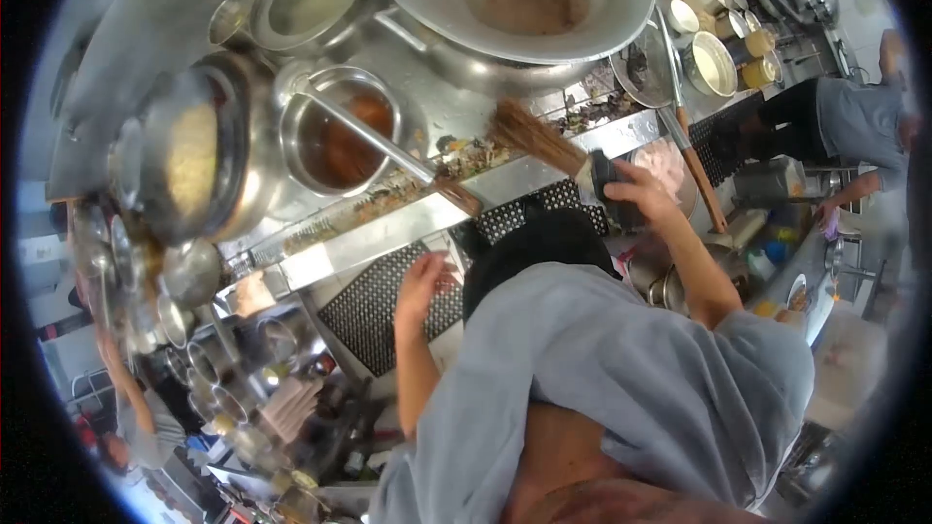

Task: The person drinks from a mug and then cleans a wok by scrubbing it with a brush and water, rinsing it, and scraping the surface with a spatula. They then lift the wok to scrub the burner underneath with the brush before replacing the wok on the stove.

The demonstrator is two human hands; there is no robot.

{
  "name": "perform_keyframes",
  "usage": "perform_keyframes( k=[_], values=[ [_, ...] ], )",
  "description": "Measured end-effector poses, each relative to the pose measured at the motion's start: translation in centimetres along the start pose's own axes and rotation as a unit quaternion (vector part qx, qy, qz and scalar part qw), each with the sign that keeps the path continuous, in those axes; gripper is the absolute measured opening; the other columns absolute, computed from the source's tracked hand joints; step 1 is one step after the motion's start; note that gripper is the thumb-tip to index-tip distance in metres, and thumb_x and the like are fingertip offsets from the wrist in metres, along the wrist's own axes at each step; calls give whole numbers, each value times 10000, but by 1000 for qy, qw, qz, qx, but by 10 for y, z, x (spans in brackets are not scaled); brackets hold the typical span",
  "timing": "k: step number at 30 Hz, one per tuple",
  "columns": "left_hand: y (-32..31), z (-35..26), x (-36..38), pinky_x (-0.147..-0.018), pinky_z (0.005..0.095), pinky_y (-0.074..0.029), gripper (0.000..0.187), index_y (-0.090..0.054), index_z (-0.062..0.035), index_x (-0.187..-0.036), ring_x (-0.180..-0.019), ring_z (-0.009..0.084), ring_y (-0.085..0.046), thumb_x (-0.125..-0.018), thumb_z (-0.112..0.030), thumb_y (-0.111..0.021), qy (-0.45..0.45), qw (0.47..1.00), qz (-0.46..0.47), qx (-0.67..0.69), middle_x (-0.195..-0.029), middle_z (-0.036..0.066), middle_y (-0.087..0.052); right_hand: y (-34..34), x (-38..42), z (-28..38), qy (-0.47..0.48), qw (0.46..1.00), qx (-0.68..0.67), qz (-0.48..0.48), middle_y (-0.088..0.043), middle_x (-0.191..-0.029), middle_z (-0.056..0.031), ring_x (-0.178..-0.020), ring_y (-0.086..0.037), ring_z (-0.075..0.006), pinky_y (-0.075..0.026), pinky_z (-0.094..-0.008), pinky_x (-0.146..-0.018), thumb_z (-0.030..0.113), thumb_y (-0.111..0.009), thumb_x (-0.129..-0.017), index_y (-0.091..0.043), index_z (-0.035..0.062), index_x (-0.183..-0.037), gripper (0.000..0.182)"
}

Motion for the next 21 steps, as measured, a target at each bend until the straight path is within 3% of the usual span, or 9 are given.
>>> perform_keyframes(
  k=[4, 6, 8, 12, 13, 15, 17, 18, 21],
  values=[
    [-5, -30, -35, -639, 248, -490, 369, -583, -8, -1221, -753, 123, -624, -1027, -318, -540, -42, 999, 5, -1, -962, 91, -683, -16, -13, 4, 100, 993, 45, -41, -683, -1025, -76, -835, -642, -141, -526, -288, -727, 177, -767, -815, -562, -20, -1334, 591],
    [-12, -48, -43, -632, 241, -483, 348, -576, -11, -1228, -741, 124, -619, -1035, -295, -520, -56, 998, -22, 17, -961, 94, -685, -8, -46, -68, -38, 989, 146, 6, -693, -1045, -116, -919, -647, -174, -514, -295, -811, 260, -770, -817, -559, -49, -1328, 633],
    [-27, -56, -47, -636, 242, -479, 334, -566, -10, -1234, -747, 125, -618, -1036, -275, -512, -58, 997, -45, 28, -969, 101, -690, -2, -33, -58, -16, 987, 159, -25, -695, -1055, -132, -969, -643, -190, -501, -301, -865, 276, -768, -819, -561, -45, -1331, 639],
    [-43, -23, -42, -634, 255, -477, 329, -563, 2, -1225, -755, 127, -613, -1032, -261, -518, -49, 996, -37, 65, -967, 110, -693, -8, 2, -6, 79, 990, 114, 14, -695, -1063, -139, -974, -640, -193, -502, -304, -870, 293, -758, -819, -550, -55, -1334, 656],
    [-52, -9, -43, -635, 257, -480, 327, -567, 3, -1218, -751, 130, -610, -1031, -262, -524, -18, 997, -39, 57, -962, 113, -692, 0, -2, -17, 128, 981, 147, -5, -701, -1077, -169, -977, -659, -219, -506, -316, -887, 339, -769, -800, -534, -51, -1349, 714],
    [-75, 11, -47, -652, 272, -498, 340, -572, 13, -1211, -731, 134, -596, -1025, -271, -548, 22, 998, -30, 54, -948, 121, -686, 23, -33, -65, 79, 971, 223, 33, -699, -1087, -190, -986, -671, -243, -509, -327, -895, 360, -774, -789, -528, -38, -1360, 738],
    [-108, 15, -47, -709, 292, -544, 421, -559, -5, -1249, -805, 172, -654, -995, -338, -600, 47, 997, -26, 52, -994, 125, -685, 42, -34, -85, 51, 932, 357, 49, -682, -1124, -248, -1019, -686, -320, -516, -358, -908, 403, -785, -751, -536, 10, -1371, 775],
    [-136, 11, -50, -704, 293, -554, 446, -554, -20, -1263, -841, 187, -683, -980, -359, -619, 59, 995, -32, 78, -1015, 127, -691, 49, -31, -81, 132, 926, 352, 42, -691, -1055, -244, -953, -693, -351, -533, -389, -871, 375, -789, -738, -534, 30, -1378, 771],
    [-218, -17, -60, -850, 408, -565, 552, -477, -36, -1336, -1039, 278, -657, -975, -432, -607, 69, 977, 45, 198, -1147, 151, -660, 33, -1, -29, 199, 880, 432, 10, -666, -1070, -235, -973, -663, -369, -531, -417, -866, 291, -778, -757, -516, 67, -1401, 730]
  ],
)
Point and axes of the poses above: each hand's wrist, its own x-axis away from the middle knuckle, its own y-axis out of the back of the hand, z = x × y, the point moved 7 cm from there along -x, towards the middle knuckle
